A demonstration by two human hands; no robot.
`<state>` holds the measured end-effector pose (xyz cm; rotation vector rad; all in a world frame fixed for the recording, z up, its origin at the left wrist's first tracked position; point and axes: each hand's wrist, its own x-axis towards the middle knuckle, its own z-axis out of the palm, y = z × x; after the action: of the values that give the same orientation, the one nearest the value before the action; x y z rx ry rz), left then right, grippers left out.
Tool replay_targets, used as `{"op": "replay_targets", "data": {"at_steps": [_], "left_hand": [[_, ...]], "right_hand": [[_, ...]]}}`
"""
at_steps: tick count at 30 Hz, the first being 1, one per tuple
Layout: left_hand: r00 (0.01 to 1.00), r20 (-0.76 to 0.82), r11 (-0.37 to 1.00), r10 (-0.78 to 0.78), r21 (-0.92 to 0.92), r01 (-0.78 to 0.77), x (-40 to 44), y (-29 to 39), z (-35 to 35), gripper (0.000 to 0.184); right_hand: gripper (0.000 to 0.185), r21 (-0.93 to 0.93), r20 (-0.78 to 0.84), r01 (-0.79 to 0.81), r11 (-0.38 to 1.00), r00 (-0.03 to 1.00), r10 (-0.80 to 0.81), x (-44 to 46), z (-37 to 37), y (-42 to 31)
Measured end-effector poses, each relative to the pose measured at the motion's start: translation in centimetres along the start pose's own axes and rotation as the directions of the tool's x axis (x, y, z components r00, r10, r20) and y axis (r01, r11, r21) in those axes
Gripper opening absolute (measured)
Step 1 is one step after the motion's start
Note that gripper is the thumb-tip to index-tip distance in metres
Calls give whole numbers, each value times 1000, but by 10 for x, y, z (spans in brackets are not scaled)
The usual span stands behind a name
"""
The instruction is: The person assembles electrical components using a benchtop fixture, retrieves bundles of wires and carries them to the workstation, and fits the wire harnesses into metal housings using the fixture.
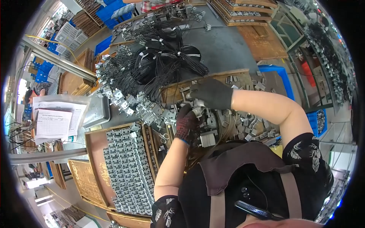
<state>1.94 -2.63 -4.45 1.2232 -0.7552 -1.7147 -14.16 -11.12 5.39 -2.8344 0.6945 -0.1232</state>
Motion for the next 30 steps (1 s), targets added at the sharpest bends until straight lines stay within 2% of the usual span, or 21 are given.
{"op": "replay_targets", "data": {"at_steps": [1, 2, 3, 4, 5, 6, 7, 8, 9, 10, 11, 12, 13, 17, 19, 22, 23, 25, 26, 28, 30], "left_hand": [[990, -33, 973, -135, -192, 127, -11, 14, 8, 37], [990, -33, 974, -135, -186, 127, -12, 8, 7, 37], [1000, -8, 984, -11, -178, 9, -11, -4, 5, 36], [993, 23, 979, 114, -173, -108, -12, -7, 8, 35], [993, 37, 981, 115, -164, -107, -10, -7, 10, 35], [1000, 24, 988, -16, -154, 20, -8, -3, 14, 38], [989, 5, 978, -146, -150, 145, -8, -1, 17, 42], [990, 5, 979, -141, -148, 140, -1, -11, 13, 42], [998, 61, 997, -17, 82, 12, 4, -15, 12, 45], [986, 142, 945, 87, 300, -127, 6, -20, 8, 49], [987, 139, 945, 84, 302, -123, 3, -28, 2, 49], [984, 94, 815, 149, 551, -177, -18, -3, 12, 52], [972, 71, 620, 224, 759, -199, -29, 10, 17, 56], [969, 10, 701, 248, 688, -186, -17, -18, 5, 61], [972, 24, 531, 232, 835, -148, -24, -1, 12, 62], [941, 99, 514, 325, 816, -263, -2, -19, 2, 58], [943, 97, 516, 318, 816, -259, 2, -26, -1, 58], [948, 20, 468, 319, 866, -176, 2, -20, 4, 49], [951, 19, 474, 308, 864, -171, 7, -24, 2, 49], [924, 39, 507, 381, 826, -245, 20, -38, -3, 49], [942, 63, 546, 329, 802, -244, 36, -50, -13, 46]], "right_hand": [[38, -13, -63, -4, 1000, 998, 3, -7, -2, 3], [36, -23, -128, -14, 1000, 992, 11, -14, -3, 3], [36, -21, -136, -23, 1000, 991, 20, -19, 2, 1], [36, 38, -37, -32, 999, 999, 34, -25, 13, 0], [36, 93, 62, -47, 995, 997, 41, -29, 23, -2], [35, 72, -13, -65, 995, 998, 66, -30, 29, -9], [35, 68, -19, -67, 995, 997, 68, -32, 31, -8], [35, 87, 0, -68, 994, 998, 68, -35, 32, -7], [36, 108, 20, -68, 992, 998, 66, -36, 33, -6], [36, 110, 19, -65, 992, 998, 63, -38, 38, -2], [36, 102, -11, -22, 994, 1000, 24, -41, 45, 4], [36, 91, -40, 20, 996, 999, -16, -43, 51, 10], [34, 52, -8, 31, 998, 1000, -30, -45, 52, 12], [30, 54, 65, -20, 998, 998, 17, -35, 56, -3], [30, -27, 380, -160, 987, 912, 158, -19, 41, -15], [22, -82, 403, -158, 984, 898, 178, -7, 65, -15], [22, -77, 406, -160, 984, 896, 177, -10, 70, -11], [21, 26, 112, -176, 984, 979, 172, -19, 72, -3], [21, 32, 121, -180, 983, 977, 175, -22, 74, 1], [24, 42, -43, -209, 977, 977, 211, -26, 69, 3], [25, 47, -35, -266, 963, 963, 268, -28, 70, -2]]}}
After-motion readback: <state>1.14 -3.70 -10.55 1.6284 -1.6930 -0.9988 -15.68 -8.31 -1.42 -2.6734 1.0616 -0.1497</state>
